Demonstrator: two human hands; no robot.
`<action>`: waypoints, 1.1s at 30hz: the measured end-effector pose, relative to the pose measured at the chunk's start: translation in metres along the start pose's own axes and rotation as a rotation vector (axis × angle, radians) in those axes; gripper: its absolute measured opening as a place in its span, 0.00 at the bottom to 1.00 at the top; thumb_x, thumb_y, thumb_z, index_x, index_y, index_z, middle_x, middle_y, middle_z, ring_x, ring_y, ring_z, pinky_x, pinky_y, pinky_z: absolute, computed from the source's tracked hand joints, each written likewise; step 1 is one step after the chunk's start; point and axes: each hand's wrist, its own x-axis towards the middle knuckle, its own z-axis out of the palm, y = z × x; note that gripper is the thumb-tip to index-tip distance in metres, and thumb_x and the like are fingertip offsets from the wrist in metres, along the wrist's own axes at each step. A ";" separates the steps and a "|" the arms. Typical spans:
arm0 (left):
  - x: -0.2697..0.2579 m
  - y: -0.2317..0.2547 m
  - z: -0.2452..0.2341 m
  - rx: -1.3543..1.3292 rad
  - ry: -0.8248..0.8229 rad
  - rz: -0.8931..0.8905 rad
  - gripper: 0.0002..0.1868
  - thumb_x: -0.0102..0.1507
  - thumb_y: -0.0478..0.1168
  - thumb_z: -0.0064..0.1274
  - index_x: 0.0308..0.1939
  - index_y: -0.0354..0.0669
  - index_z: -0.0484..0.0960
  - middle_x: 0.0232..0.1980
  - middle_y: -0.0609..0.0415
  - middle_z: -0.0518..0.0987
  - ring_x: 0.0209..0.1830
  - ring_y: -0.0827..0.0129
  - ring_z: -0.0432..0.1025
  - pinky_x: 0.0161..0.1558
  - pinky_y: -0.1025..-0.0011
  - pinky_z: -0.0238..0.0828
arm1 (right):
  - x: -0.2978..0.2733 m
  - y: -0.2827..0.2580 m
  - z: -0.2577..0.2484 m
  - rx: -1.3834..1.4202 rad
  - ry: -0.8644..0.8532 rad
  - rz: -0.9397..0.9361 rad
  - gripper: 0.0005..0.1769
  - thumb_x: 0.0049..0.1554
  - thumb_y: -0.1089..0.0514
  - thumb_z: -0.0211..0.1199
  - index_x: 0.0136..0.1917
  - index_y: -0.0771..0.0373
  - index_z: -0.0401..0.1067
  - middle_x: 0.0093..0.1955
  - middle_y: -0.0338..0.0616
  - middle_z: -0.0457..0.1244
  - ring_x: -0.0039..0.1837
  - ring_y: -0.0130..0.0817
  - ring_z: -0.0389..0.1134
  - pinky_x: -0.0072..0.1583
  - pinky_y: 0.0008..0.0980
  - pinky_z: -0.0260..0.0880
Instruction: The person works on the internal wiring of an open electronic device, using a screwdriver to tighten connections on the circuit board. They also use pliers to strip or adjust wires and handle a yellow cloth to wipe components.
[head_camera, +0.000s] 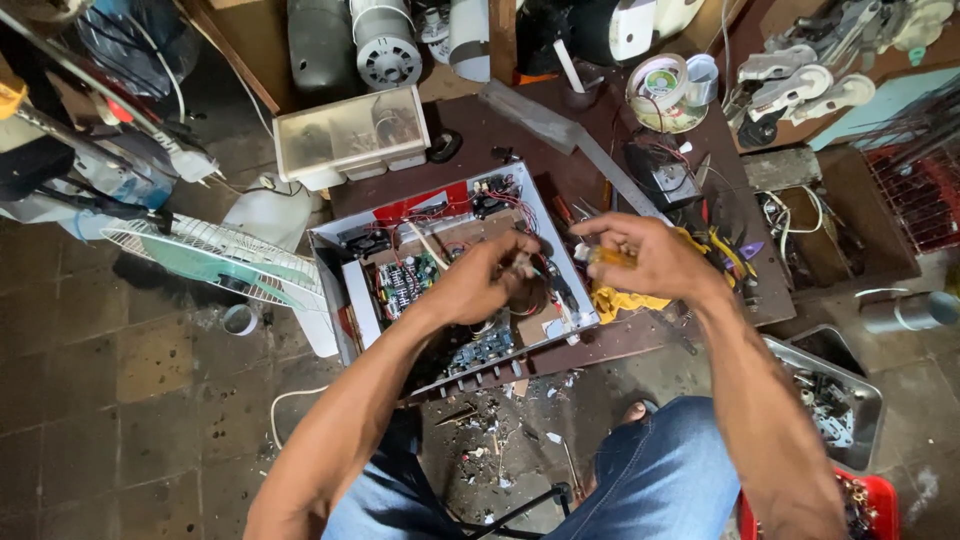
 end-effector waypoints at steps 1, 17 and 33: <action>0.003 0.003 -0.002 0.004 0.000 0.002 0.16 0.63 0.31 0.47 0.55 0.33 0.76 0.40 0.43 0.81 0.45 0.49 0.73 0.54 0.50 0.69 | -0.006 0.009 0.001 0.000 0.003 -0.003 0.29 0.46 0.68 0.67 0.62 0.75 0.70 0.27 0.48 0.63 0.28 0.35 0.62 0.35 0.30 0.64; 0.030 -0.041 0.028 0.521 0.002 0.266 0.13 0.63 0.54 0.55 0.32 0.53 0.82 0.27 0.58 0.81 0.32 0.60 0.77 0.48 0.61 0.61 | -0.034 0.055 0.028 0.129 0.492 -0.097 0.24 0.50 0.67 0.68 0.61 0.71 0.73 0.25 0.41 0.57 0.29 0.27 0.62 0.35 0.24 0.62; -0.011 -0.005 -0.015 0.224 0.118 0.103 0.14 0.58 0.42 0.65 0.45 0.40 0.86 0.42 0.41 0.85 0.49 0.43 0.78 0.53 0.50 0.72 | -0.016 0.093 0.048 -0.804 0.369 0.148 0.20 0.56 0.48 0.65 0.60 0.54 0.76 0.52 0.48 0.67 0.52 0.54 0.70 0.55 0.49 0.67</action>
